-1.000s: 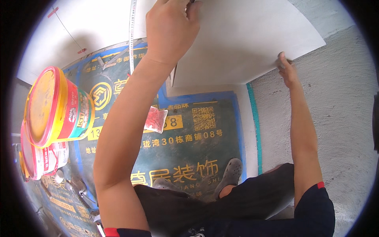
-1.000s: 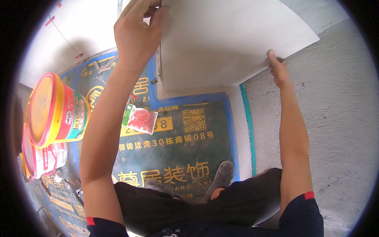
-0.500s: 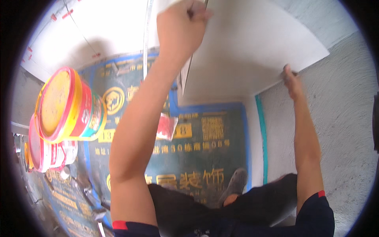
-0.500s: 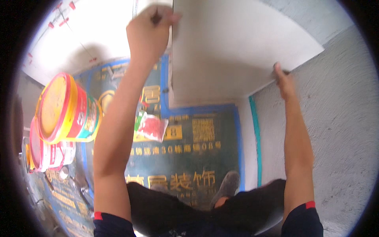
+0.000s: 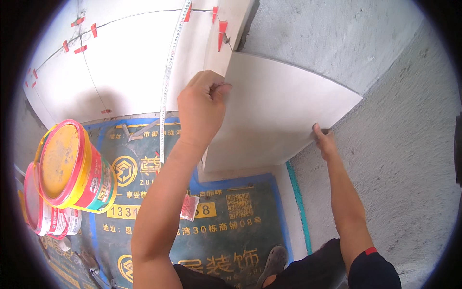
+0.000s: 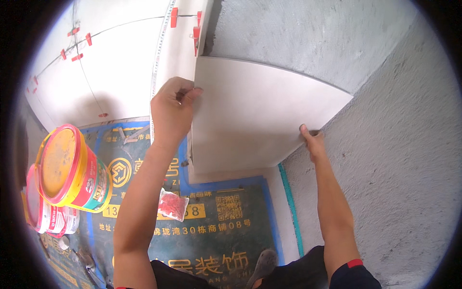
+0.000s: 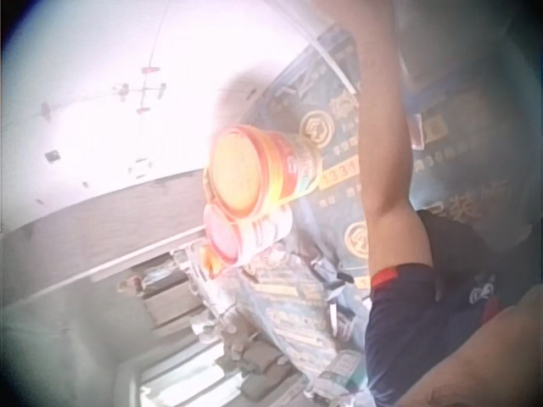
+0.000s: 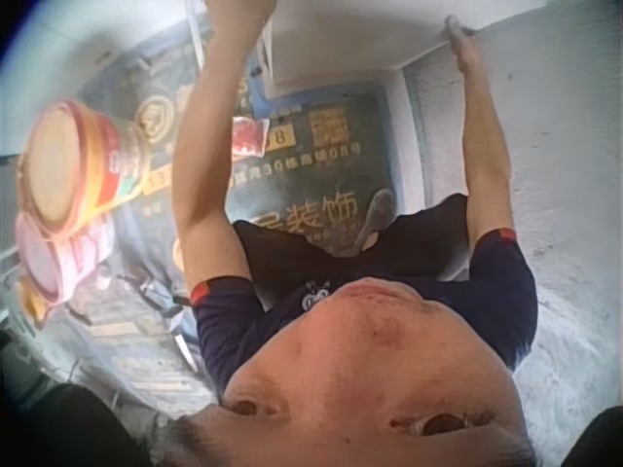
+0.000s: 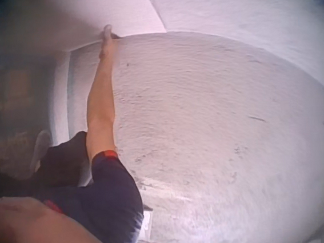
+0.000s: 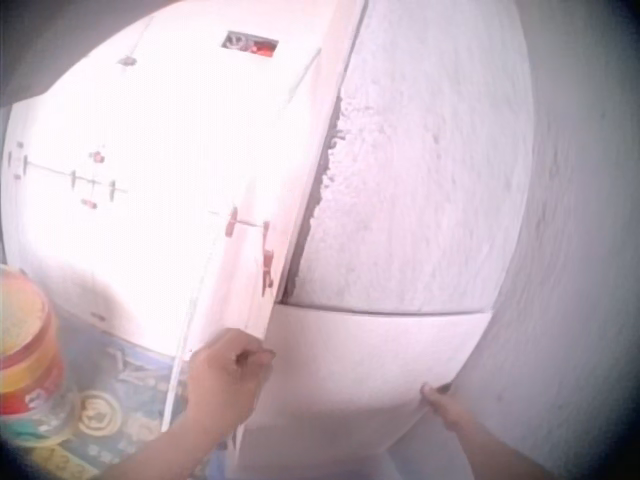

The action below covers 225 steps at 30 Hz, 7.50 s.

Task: The person uses an angle grinder to cut and shape ceramic tiles on a workshop table, then moves to a wall to measure and fit a tile piece into place.

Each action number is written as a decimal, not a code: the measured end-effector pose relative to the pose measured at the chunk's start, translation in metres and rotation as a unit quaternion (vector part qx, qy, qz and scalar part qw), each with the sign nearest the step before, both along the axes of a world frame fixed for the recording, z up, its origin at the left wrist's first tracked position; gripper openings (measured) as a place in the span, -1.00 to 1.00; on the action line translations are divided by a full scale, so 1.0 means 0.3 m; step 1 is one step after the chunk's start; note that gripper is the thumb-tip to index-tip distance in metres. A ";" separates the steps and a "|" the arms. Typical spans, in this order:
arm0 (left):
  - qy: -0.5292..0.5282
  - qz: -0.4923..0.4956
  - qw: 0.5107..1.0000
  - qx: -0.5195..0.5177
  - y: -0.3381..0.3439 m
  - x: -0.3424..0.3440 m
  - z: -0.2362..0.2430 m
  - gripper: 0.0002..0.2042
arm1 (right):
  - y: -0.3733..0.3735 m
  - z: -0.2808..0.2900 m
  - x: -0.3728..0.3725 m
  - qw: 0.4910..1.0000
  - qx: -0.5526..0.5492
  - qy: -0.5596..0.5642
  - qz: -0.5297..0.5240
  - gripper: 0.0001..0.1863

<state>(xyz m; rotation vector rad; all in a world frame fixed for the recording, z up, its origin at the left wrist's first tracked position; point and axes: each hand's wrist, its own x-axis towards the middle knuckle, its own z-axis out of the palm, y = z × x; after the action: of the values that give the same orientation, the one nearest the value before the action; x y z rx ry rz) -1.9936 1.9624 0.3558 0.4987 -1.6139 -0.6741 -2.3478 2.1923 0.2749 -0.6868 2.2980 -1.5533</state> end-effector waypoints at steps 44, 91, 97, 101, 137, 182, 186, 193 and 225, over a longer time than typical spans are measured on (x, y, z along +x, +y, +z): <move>-0.020 0.066 0.993 -0.091 0.100 -0.031 -0.099 -0.50 | 0.045 -0.012 -0.018 0.997 0.075 -0.013 -0.015 -0.03; -0.440 0.032 0.891 -0.107 0.008 0.000 -0.407 -0.91 | 0.047 -0.029 -0.024 0.999 -0.003 -0.032 0.007 0.21; -0.423 0.033 0.901 -0.094 -0.014 0.032 -0.420 -0.90 | 0.016 -0.048 -0.010 0.999 -0.014 -0.039 -0.012 0.17; -0.430 0.039 0.898 -0.085 -0.023 0.033 -0.425 -0.93 | 0.014 -0.051 -0.005 0.999 -0.009 -0.046 -0.003 0.17; -0.315 0.011 0.942 -0.118 -0.057 0.008 -0.482 -0.94 | 0.022 -0.063 -0.021 0.999 -0.012 -0.050 -0.011 -0.01; -0.162 -0.075 0.968 0.178 0.277 0.004 -0.404 -0.79 | 0.406 -0.218 0.084 0.994 0.007 -0.035 0.104 -0.43; -0.149 -0.110 0.965 0.184 0.408 0.136 -0.195 -0.77 | 0.460 -0.035 0.328 0.986 0.065 -0.044 0.150 -0.47; -0.212 -0.034 0.913 0.348 0.639 0.678 0.310 -0.79 | 0.476 0.527 0.595 0.938 0.104 -0.061 0.325 -0.55; 0.214 0.648 0.518 0.517 1.420 2.291 1.928 -0.24 | -0.751 1.736 2.962 0.293 0.214 -0.516 0.776 -0.26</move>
<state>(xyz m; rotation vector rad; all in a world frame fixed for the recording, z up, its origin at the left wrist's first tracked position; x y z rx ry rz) -1.3062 2.3884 0.9342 1.9457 0.1422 -0.3829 -1.4591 1.9669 0.7957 -0.7800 0.1874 0.0000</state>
